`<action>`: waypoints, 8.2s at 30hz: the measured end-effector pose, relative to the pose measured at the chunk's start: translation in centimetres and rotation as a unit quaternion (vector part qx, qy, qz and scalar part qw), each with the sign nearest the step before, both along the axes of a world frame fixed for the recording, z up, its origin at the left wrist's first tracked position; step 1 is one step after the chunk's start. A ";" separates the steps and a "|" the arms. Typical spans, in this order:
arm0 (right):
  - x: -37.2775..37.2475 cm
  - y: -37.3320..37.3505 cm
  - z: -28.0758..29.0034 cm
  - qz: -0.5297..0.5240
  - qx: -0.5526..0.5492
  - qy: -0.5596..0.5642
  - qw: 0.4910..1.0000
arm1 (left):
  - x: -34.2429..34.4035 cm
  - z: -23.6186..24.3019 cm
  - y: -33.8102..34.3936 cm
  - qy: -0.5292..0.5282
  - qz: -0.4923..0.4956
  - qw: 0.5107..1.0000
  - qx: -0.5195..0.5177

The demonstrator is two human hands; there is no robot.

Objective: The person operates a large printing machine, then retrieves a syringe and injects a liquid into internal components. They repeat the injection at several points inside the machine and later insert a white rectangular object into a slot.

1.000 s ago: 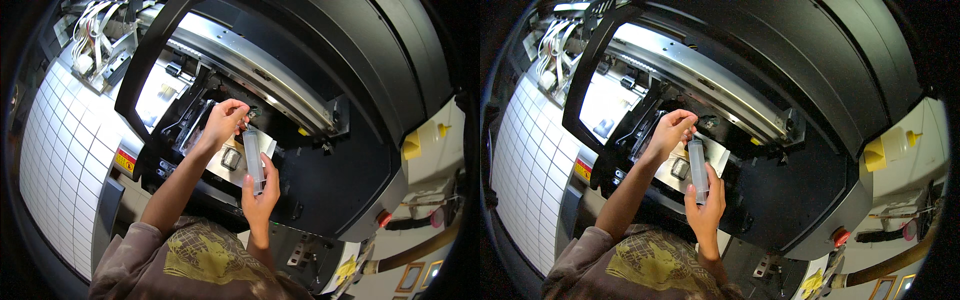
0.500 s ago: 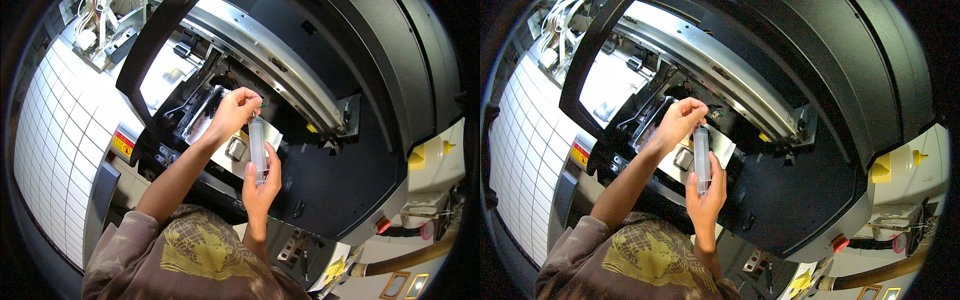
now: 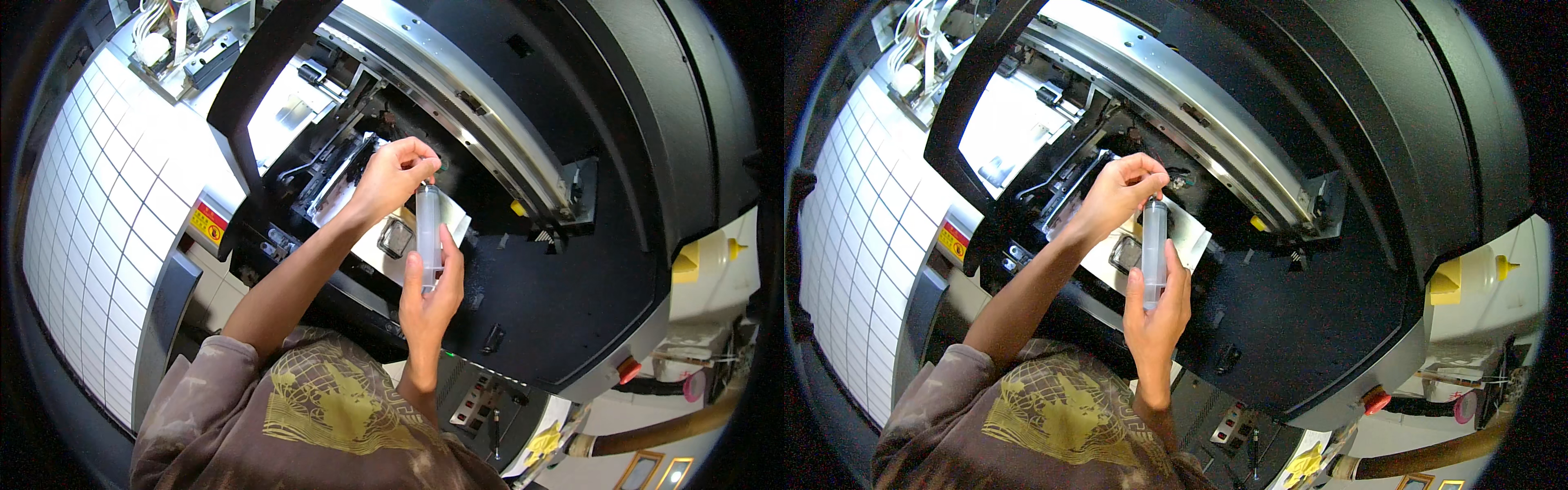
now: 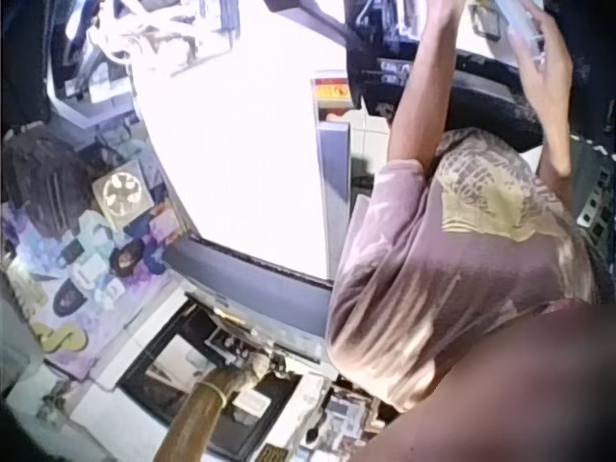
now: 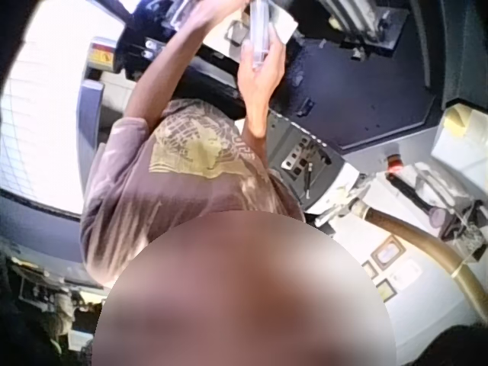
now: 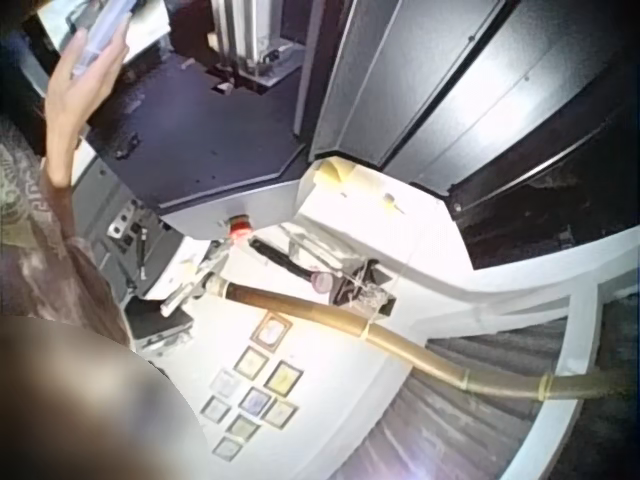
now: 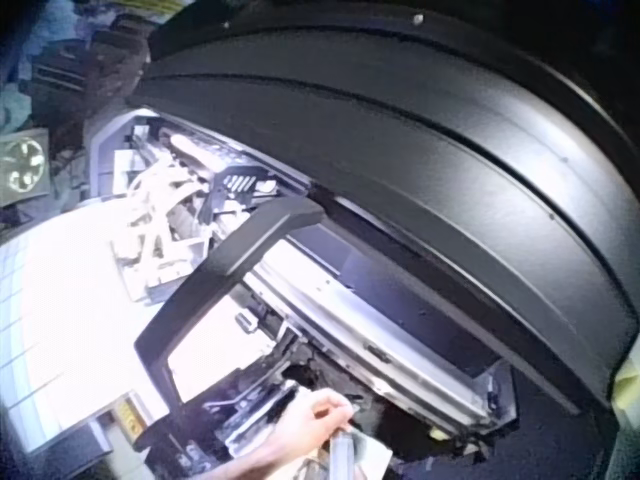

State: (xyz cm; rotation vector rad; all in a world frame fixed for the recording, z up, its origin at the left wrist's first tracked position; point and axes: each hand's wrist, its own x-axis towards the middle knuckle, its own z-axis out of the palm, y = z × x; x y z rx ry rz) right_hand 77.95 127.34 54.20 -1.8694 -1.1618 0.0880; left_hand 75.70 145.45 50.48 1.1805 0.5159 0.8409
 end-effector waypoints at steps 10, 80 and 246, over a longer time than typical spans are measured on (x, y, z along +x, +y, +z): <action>1.1 0.0 0.3 0.002 -0.014 0.015 1.000 | -0.4 -0.2 -1.3 -0.036 0.106 0.991 -0.074; -8.3 5.6 -0.2 0.261 -0.062 -0.197 0.943 | -20.4 -0.9 -10.4 -0.004 0.087 0.972 -0.217; -3.6 -16.0 -21.8 -0.314 -0.008 0.196 0.929 | -20.2 -5.3 -8.7 0.092 0.070 0.993 -0.034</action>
